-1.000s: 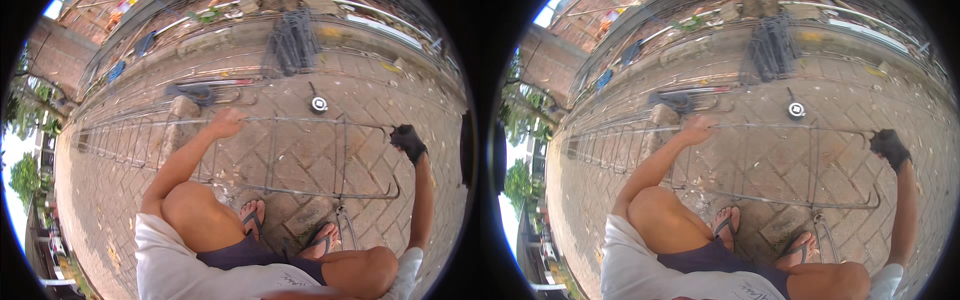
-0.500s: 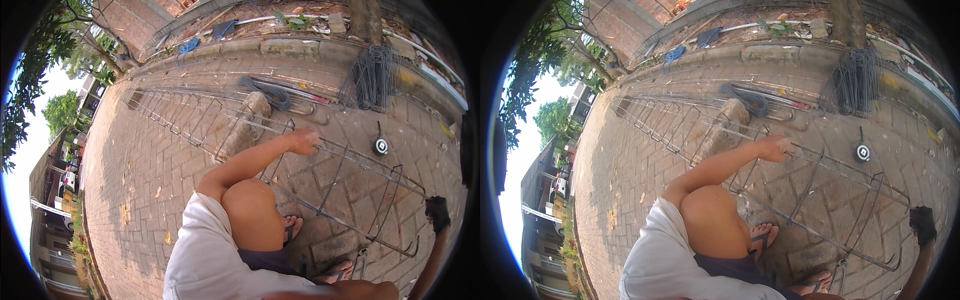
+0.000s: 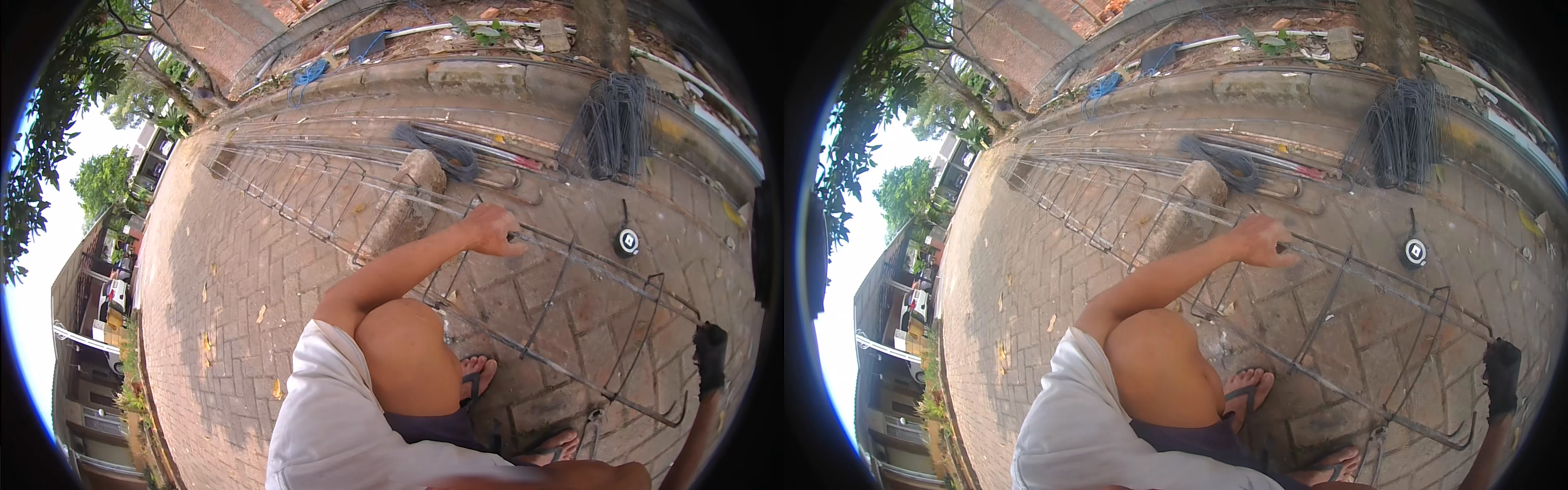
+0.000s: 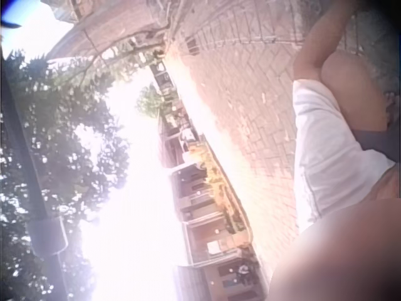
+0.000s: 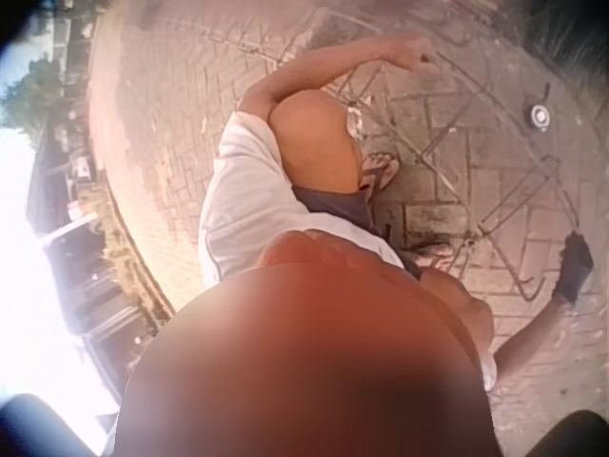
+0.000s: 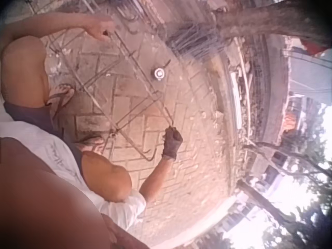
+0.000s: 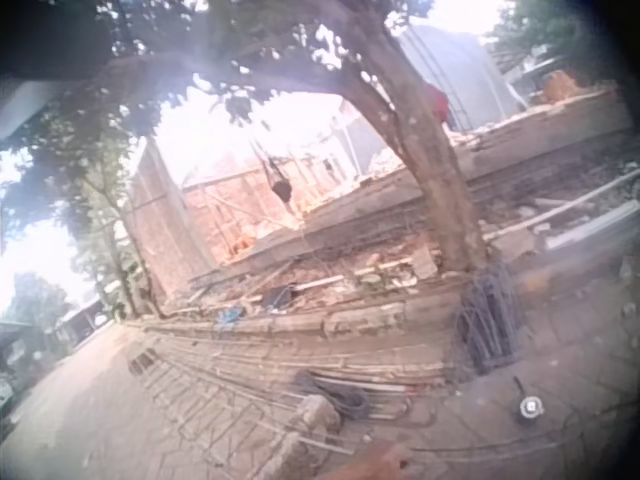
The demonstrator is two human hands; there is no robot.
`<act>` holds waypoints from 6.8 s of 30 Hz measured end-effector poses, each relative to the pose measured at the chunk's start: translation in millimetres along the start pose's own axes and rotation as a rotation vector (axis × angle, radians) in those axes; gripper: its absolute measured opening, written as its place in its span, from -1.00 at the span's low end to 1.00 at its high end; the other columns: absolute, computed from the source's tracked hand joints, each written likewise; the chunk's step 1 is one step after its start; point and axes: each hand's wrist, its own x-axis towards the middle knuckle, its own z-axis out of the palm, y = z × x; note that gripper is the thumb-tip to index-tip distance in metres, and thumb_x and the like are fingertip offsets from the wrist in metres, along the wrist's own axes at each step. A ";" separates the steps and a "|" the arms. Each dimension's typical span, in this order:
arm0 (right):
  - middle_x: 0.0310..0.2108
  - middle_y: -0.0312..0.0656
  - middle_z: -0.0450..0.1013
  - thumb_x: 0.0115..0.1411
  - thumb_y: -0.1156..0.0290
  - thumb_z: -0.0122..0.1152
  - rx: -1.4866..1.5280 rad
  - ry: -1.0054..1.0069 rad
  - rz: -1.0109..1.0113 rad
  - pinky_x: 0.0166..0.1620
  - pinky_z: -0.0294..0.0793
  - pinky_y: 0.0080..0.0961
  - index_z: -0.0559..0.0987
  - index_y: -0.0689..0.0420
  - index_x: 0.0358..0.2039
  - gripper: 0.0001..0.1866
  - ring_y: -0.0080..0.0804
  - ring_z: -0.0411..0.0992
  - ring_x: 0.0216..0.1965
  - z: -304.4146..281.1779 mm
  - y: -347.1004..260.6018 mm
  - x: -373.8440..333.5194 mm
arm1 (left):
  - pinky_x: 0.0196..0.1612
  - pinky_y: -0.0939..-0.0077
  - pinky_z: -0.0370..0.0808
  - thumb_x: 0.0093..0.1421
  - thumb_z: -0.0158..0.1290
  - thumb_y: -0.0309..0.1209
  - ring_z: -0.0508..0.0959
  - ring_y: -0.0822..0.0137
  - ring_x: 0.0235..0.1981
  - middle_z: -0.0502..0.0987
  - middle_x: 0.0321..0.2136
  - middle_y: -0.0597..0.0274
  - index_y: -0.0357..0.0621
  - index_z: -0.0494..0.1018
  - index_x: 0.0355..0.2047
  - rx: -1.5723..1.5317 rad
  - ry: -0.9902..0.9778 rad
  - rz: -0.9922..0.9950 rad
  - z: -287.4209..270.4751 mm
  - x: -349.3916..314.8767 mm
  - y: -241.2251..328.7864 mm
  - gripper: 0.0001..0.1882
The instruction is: The person assembles a rebar cage by hand, using pliers to bend and secure wire ties at the intersections of vertical and horizontal bars. The person repeatedly positions the bars, wraps wire, and twists the wire to fasten the structure together.
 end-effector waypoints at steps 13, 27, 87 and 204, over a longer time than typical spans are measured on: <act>-0.51 -0.29 0.56 0.17 0.29 0.36 0.132 0.102 0.132 -0.53 0.40 -0.54 0.67 0.23 -0.33 -0.76 -0.60 0.44 -0.55 10.3 -61.9 7.5 | -0.41 0.13 0.36 0.17 0.29 -0.09 0.44 -0.11 -0.56 0.45 -0.63 -0.12 -0.31 0.55 -0.51 -0.188 0.332 0.043 -4.3 18.8 -4.5 -0.55; -0.50 -0.34 0.55 0.26 0.05 0.35 -0.098 0.250 0.156 -0.46 0.42 -0.51 0.70 0.15 -0.01 -0.54 -0.64 0.39 -0.55 -24.3 -62.0 -9.1 | -0.42 0.24 0.25 0.15 0.27 -0.27 0.24 0.23 -0.59 0.29 -0.65 -0.03 -0.40 0.45 -0.51 -0.283 0.344 0.073 3.5 40.7 23.7 -0.62; -0.26 0.18 0.62 0.08 0.14 0.17 0.352 0.072 0.199 -0.07 0.55 -0.11 0.67 0.23 -0.21 -0.57 0.14 0.60 -0.16 200.3 -109.0 20.3 | -0.50 0.36 0.02 0.30 0.17 -0.40 0.08 0.51 -0.54 0.10 -0.64 0.44 -0.22 0.16 -0.62 -0.511 0.150 0.143 24.0 60.4 -6.4 -0.54; -0.54 -0.16 0.59 0.15 0.39 0.36 0.348 0.056 0.172 -0.45 0.62 -0.47 0.66 0.22 -0.39 -0.85 -0.45 0.57 -0.56 -21.1 -29.3 25.5 | -0.51 0.34 0.09 0.18 0.27 -0.34 0.11 0.48 -0.57 0.09 -0.66 0.35 -0.28 0.20 -0.66 -0.399 0.147 0.092 -2.7 47.9 -8.7 -0.51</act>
